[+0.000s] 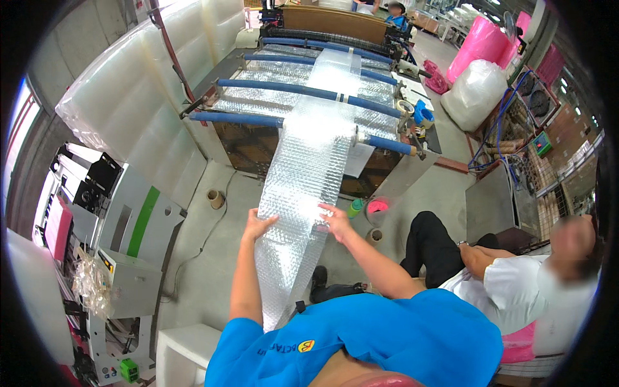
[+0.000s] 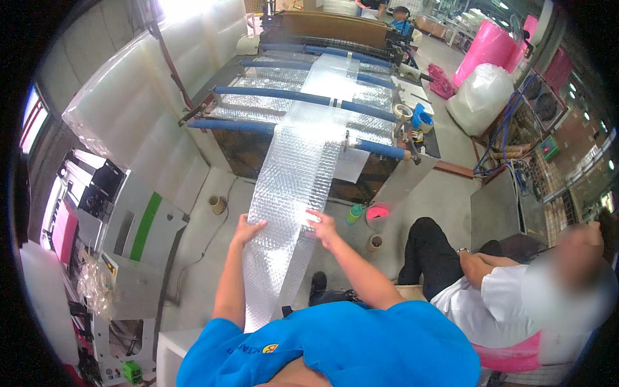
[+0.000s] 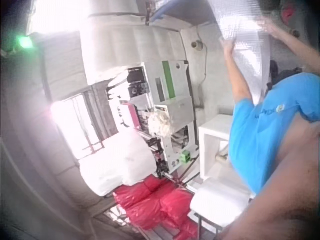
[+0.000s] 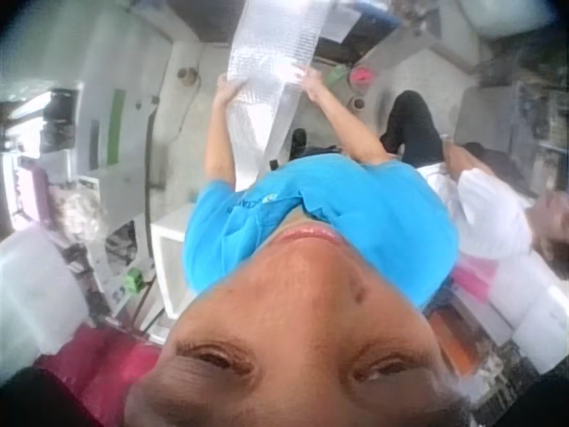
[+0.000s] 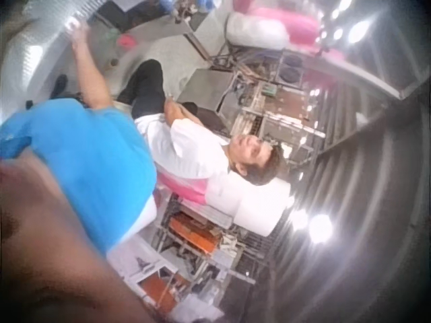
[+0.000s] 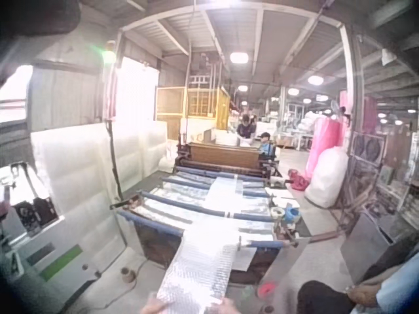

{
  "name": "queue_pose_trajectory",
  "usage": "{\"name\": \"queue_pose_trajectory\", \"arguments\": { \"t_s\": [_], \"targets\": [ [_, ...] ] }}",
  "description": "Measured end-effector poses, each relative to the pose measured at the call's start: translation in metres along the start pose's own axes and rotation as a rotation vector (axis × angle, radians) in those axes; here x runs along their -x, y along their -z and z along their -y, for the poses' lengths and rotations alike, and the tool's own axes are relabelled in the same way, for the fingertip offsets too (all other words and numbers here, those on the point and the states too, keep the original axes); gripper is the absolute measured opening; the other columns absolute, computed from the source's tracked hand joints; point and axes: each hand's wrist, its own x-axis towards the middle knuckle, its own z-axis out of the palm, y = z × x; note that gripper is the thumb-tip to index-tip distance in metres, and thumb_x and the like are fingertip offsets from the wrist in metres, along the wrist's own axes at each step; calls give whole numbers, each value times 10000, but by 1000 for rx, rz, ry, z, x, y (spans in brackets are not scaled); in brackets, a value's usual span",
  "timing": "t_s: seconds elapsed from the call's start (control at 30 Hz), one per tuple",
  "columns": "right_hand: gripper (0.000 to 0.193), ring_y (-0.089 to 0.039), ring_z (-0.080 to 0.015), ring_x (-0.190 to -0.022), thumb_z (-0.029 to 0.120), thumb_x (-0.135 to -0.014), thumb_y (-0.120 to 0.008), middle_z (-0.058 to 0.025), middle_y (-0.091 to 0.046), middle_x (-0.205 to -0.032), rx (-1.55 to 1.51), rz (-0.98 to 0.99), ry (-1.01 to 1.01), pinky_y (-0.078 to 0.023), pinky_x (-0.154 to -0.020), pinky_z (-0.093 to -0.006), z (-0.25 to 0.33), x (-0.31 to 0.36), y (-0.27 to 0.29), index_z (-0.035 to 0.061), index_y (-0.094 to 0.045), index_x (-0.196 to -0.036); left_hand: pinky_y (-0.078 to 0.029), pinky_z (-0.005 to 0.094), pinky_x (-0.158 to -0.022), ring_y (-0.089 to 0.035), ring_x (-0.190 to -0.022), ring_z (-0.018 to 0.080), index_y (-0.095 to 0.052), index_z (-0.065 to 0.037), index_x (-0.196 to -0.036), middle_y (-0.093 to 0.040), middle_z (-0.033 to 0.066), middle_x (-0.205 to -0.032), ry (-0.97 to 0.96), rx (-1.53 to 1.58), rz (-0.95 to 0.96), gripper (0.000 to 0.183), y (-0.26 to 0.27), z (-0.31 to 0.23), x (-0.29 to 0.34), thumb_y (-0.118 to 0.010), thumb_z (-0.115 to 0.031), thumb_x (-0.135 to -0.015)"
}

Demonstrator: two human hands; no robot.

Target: The person holds and adjusts a sheet of bubble wrap as it moves through a machine. They use both hands to guide the material, ensuring it stays aligned on the rollers.

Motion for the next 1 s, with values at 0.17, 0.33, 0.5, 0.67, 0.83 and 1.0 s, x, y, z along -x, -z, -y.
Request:
{"name": "queue_pose_trajectory", "arguments": {
  "t_s": [0.17,0.33,0.5,0.67,0.83,1.0],
  "targets": [
    [318,-513,-125,-773,84,-755,-546,-49,-547,-890,104,-18,-120,-486,-602,-317,-29,45,-27,87,-492,-1068,-403,412,-706,-533,-813,333,-466,-38,-922,-564,173,-858,110,-420,-330,458,0,-7,46,-500,-448,-720],
    [265,-516,-94,-672,82,-773,-512,-32,-571,-816,116,85,30,-475,-581,-259,11,76,-31,75,-517,-1038,-392,420,-659,-525,-788,337,-493,-71,-866,-565,165,-799,117,-297,-445,345,18,-43,69,-458,-398,-763],
    [271,-506,-69,-649,179,-741,-585,-2,-572,-820,-151,-110,-7,-407,-544,-203,-22,75,-31,81,-545,-991,-406,392,-643,-538,-757,323,-511,-59,-848,-569,163,-791,7,-204,-403,345,9,-11,57,-530,-381,-726],
    [276,-489,-67,-610,228,-685,-644,13,-572,-770,74,-160,-167,-374,-513,-208,-38,70,-31,77,-578,-907,-418,328,-698,-554,-803,242,-525,20,-910,-581,163,-831,-24,-39,-187,415,2,25,54,-628,-302,-670],
    [185,-460,-60,-548,201,-654,-659,14,-558,-643,322,-271,-112,-365,-494,-215,-66,53,-26,61,-615,-767,-412,312,-732,-549,-845,225,-524,34,-954,-580,165,-872,97,-75,-67,460,-4,50,50,-625,-318,-674],
    [161,-461,-61,-540,178,-638,-668,-1,-567,-621,321,-314,-57,-375,-503,-216,-91,36,-8,43,-625,-715,-408,335,-745,-542,-861,278,-538,52,-917,-567,192,-886,139,-240,-21,569,-19,57,37,-577,-457,-664]
  ]
}}
